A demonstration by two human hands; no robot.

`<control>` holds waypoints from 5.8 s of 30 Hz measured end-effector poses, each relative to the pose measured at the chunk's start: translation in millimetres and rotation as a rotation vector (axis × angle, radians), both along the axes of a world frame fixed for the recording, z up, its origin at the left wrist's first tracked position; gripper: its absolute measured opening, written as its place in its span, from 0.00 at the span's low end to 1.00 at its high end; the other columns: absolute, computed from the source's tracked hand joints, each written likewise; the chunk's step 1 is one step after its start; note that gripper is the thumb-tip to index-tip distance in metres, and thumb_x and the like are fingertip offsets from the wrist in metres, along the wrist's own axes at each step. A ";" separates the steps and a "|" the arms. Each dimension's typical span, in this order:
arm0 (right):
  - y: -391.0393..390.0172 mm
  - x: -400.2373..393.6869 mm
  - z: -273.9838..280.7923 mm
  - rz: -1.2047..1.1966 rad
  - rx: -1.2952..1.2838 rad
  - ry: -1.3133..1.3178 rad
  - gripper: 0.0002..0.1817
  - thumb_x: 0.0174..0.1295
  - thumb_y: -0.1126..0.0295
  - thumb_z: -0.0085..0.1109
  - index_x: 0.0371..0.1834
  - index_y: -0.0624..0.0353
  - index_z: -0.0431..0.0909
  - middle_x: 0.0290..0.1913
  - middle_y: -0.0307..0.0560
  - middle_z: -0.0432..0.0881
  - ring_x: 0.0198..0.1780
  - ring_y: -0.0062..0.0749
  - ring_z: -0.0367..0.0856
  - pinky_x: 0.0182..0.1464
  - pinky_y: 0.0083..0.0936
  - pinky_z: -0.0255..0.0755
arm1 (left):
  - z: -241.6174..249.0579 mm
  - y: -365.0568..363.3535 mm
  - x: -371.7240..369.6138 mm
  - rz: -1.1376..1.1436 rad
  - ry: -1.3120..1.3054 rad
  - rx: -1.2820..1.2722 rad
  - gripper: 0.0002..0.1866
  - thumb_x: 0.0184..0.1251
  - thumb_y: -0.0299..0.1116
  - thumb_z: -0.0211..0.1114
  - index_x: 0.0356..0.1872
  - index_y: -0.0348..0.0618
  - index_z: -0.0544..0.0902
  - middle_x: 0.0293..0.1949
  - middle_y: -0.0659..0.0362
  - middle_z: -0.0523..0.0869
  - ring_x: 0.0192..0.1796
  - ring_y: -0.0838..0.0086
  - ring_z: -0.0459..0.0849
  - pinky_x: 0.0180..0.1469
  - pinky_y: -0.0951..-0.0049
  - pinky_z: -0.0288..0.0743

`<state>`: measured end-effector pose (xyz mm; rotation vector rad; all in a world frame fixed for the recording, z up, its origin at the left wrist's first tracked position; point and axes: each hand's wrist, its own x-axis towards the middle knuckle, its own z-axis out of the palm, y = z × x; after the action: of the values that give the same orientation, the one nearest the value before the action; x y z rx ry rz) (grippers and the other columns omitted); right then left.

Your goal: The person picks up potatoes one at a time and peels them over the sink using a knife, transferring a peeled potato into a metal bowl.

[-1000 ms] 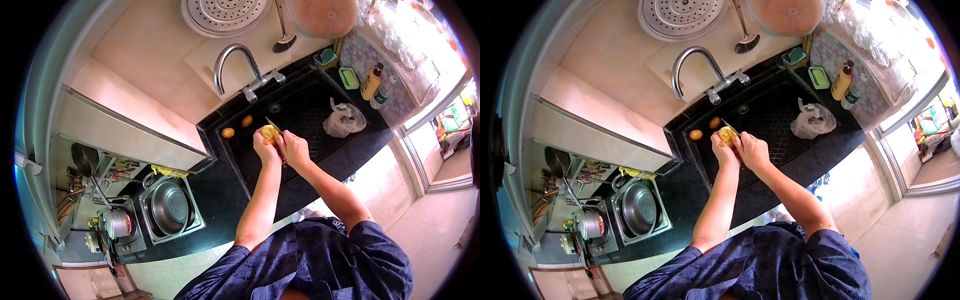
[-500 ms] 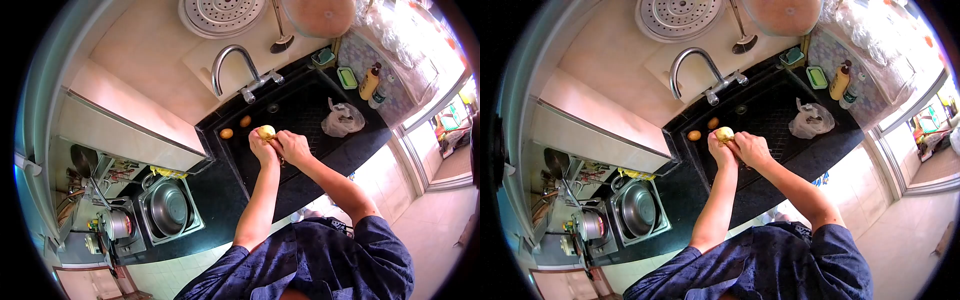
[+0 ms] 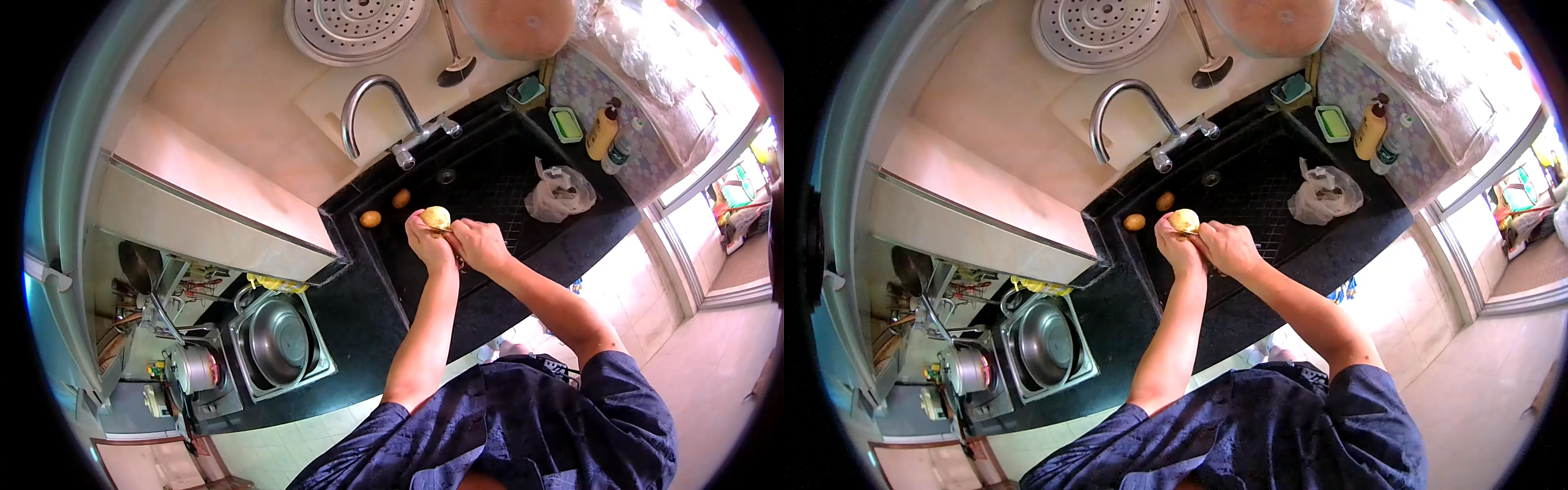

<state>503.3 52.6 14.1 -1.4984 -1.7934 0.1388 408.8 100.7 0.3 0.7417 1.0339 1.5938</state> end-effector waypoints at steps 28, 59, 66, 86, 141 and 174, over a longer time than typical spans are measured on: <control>-6.9 -3.3 25.6 -0.111 -0.019 0.048 0.18 0.72 0.53 0.55 0.32 0.57 0.74 0.30 0.49 0.81 0.31 0.49 0.84 0.33 0.41 0.78 | 6.6 4.5 -6.5 -0.221 -0.374 -0.150 0.18 0.79 0.50 0.43 0.39 0.50 0.76 0.35 0.65 0.79 0.36 0.75 0.81 0.41 0.70 0.79; 3.8 -8.0 8.5 0.023 -0.014 0.095 0.18 0.71 0.55 0.58 0.30 0.57 0.75 0.28 0.48 0.82 0.29 0.45 0.84 0.29 0.36 0.78 | 21.6 7.7 -4.0 -0.002 -0.011 -0.003 0.18 0.79 0.46 0.44 0.46 0.42 0.74 0.42 0.59 0.75 0.43 0.72 0.77 0.48 0.70 0.76; 3.7 -1.6 19.3 -0.062 -0.019 0.118 0.16 0.68 0.57 0.61 0.31 0.59 0.75 0.30 0.49 0.83 0.29 0.47 0.84 0.30 0.38 0.78 | 12.3 8.3 -9.2 -0.134 -0.212 -0.109 0.15 0.77 0.43 0.44 0.46 0.45 0.74 0.40 0.59 0.79 0.41 0.72 0.81 0.45 0.70 0.78; -2.8 -0.6 4.7 0.074 0.060 -0.029 0.16 0.68 0.57 0.61 0.31 0.59 0.73 0.27 0.48 0.81 0.28 0.46 0.84 0.30 0.38 0.77 | 17.6 17.8 -12.1 -0.099 -0.110 -0.127 0.18 0.77 0.45 0.45 0.36 0.44 0.76 0.34 0.59 0.80 0.37 0.70 0.82 0.43 0.68 0.79; 4.4 -15.5 10.7 0.050 0.068 -0.009 0.14 0.64 0.63 0.66 0.28 0.58 0.73 0.25 0.49 0.79 0.26 0.48 0.82 0.27 0.39 0.75 | 6.7 27.3 -25.3 -0.177 -0.082 0.085 0.18 0.71 0.40 0.44 0.37 0.39 0.80 0.31 0.60 0.83 0.36 0.74 0.82 0.40 0.74 0.77; 16.0 -0.7 21.0 0.190 0.070 -0.078 0.18 0.63 0.58 0.68 0.25 0.58 0.73 0.25 0.47 0.80 0.26 0.46 0.83 0.27 0.40 0.76 | 35.1 25.1 -50.8 -0.475 -0.077 -0.131 0.16 0.73 0.47 0.57 0.44 0.47 0.83 0.34 0.63 0.83 0.36 0.77 0.84 0.35 0.74 0.79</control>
<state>502.7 68.6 35.1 -1.2991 -1.9815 0.1110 358.0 125.9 35.5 0.7626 0.8215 1.1266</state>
